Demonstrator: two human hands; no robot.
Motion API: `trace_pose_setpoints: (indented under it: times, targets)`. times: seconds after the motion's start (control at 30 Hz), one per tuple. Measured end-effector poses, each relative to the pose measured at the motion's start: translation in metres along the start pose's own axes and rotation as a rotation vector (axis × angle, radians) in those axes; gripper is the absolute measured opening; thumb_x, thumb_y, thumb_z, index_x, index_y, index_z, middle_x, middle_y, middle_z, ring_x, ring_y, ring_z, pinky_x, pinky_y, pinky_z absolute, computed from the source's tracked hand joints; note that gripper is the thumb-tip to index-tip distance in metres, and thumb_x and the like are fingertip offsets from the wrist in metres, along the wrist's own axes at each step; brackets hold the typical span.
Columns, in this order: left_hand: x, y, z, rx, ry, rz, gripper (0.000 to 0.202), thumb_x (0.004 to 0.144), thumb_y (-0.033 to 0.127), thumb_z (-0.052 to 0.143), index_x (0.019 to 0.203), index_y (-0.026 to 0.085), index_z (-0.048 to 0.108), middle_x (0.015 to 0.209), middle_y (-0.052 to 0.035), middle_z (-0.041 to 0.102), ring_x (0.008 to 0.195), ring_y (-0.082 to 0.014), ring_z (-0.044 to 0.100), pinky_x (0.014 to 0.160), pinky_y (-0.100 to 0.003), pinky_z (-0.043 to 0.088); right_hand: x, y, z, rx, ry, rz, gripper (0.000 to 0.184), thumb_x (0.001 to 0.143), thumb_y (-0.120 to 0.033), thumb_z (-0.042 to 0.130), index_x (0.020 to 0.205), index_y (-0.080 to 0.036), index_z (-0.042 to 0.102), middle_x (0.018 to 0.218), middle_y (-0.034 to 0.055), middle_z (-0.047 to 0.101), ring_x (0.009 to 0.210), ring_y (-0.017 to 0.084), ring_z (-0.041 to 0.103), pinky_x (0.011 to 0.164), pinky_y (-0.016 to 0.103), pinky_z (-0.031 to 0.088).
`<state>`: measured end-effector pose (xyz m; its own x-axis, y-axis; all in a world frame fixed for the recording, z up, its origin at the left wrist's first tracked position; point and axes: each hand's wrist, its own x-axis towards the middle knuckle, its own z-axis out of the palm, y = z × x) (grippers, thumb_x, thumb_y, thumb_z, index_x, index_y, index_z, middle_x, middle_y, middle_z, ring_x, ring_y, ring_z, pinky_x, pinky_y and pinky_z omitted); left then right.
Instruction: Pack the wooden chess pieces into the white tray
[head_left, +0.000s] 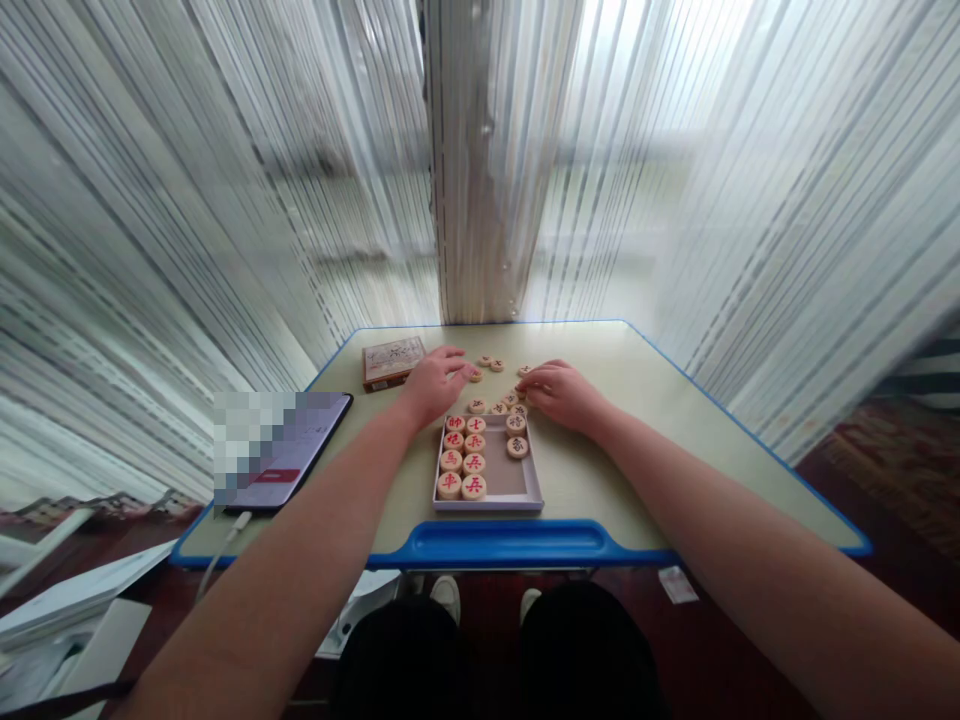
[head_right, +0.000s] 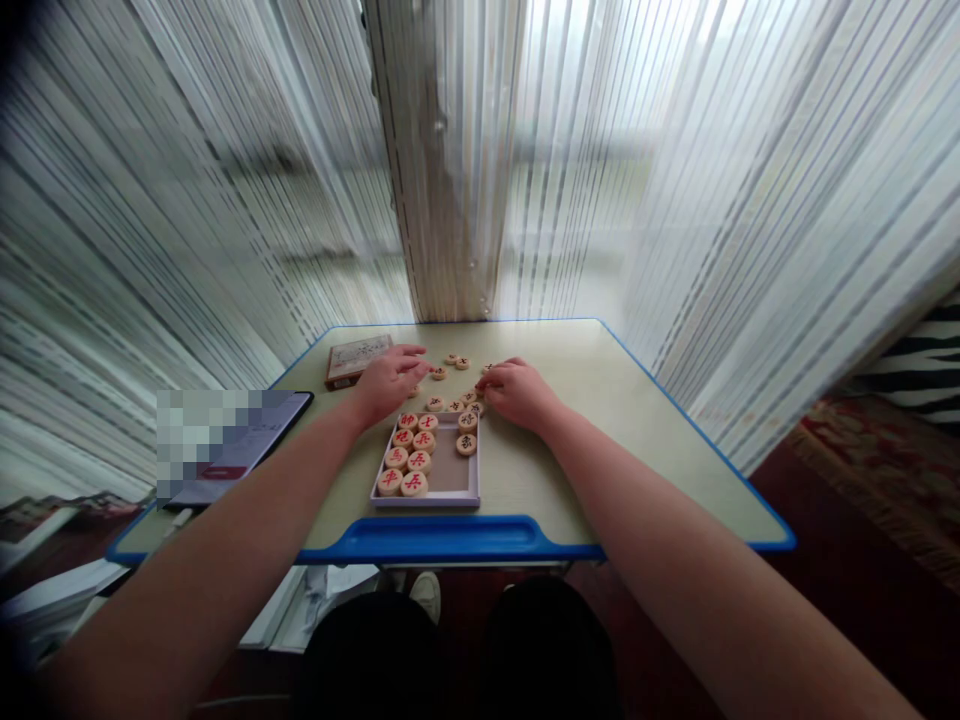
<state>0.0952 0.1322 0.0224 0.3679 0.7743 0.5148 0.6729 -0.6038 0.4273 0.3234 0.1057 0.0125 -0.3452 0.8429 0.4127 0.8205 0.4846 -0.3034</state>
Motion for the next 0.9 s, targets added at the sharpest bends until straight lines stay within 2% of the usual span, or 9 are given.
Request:
trace_pose_setpoints:
  times: [0.1, 0.27, 0.4, 0.53, 0.77, 0.9]
  targets:
    - [0.0, -0.001, -0.003, -0.001, 0.013, 0.0, 0.035, 0.082, 0.036, 0.046, 0.08, 0.014, 0.073, 0.099, -0.0094, 0.067, 0.092, -0.0192, 0.061, 0.088, -0.033, 0.046, -0.001, -0.004, -0.003, 0.016, 0.001, 0.039, 0.015, 0.075, -0.023, 0.06, 0.082, -0.019, 0.073, 0.087, 0.006, 0.071, 0.094, 0.023, 0.058, 0.088, 0.035, 0.045]
    - [0.001, -0.007, -0.003, 0.04, 0.003, -0.026, 0.033, 0.081, 0.035, 0.045, 0.075, 0.015, 0.071, 0.088, -0.0076, 0.069, 0.085, -0.0186, 0.061, 0.081, -0.03, 0.047, -0.001, -0.004, -0.001, 0.03, -0.006, 0.073, 0.018, 0.075, -0.021, 0.059, 0.087, -0.02, 0.072, 0.087, 0.0065, 0.07, 0.098, 0.022, 0.055, 0.088, 0.033, 0.045]
    - [0.0, -0.008, -0.006, 0.051, -0.003, -0.095, 0.033, 0.08, 0.036, 0.047, 0.085, 0.014, 0.071, 0.083, -0.0066, 0.071, 0.077, -0.0182, 0.062, 0.074, -0.029, 0.047, -0.002, -0.003, 0.0, 0.012, -0.037, 0.035, 0.027, 0.077, -0.022, 0.057, 0.101, -0.022, 0.07, 0.095, 0.0047, 0.071, 0.098, 0.022, 0.055, 0.091, 0.036, 0.042]
    - [-0.002, -0.003, -0.01, 0.008, 0.002, -0.131, 0.033, 0.08, 0.035, 0.047, 0.091, 0.014, 0.07, 0.082, -0.0063, 0.072, 0.075, -0.0169, 0.063, 0.071, -0.026, 0.045, -0.003, -0.002, 0.0, -0.033, -0.078, -0.056, 0.024, 0.08, -0.029, 0.056, 0.096, -0.022, 0.072, 0.102, 0.0059, 0.07, 0.1, 0.023, 0.055, 0.094, 0.039, 0.038]
    - [-0.004, 0.007, -0.014, -0.002, -0.054, -0.121, 0.036, 0.078, 0.041, 0.049, 0.082, 0.013, 0.071, 0.07, -0.0041, 0.069, 0.059, -0.0126, 0.055, 0.06, -0.023, 0.04, -0.003, -0.003, -0.006, 0.008, 0.082, -0.041, 0.024, 0.079, -0.031, 0.056, 0.092, -0.018, 0.071, 0.088, 0.0072, 0.07, 0.085, 0.022, 0.056, 0.084, 0.035, 0.042]
    - [-0.005, 0.011, -0.018, -0.009, -0.08, -0.14, 0.037, 0.075, 0.042, 0.051, 0.072, 0.011, 0.07, 0.056, -0.0025, 0.062, 0.055, -0.012, 0.05, 0.054, -0.023, 0.035, -0.005, -0.011, -0.012, 0.079, 0.151, -0.06, 0.026, 0.079, -0.031, 0.057, 0.098, -0.018, 0.068, 0.091, 0.0079, 0.069, 0.089, 0.023, 0.055, 0.085, 0.036, 0.043]
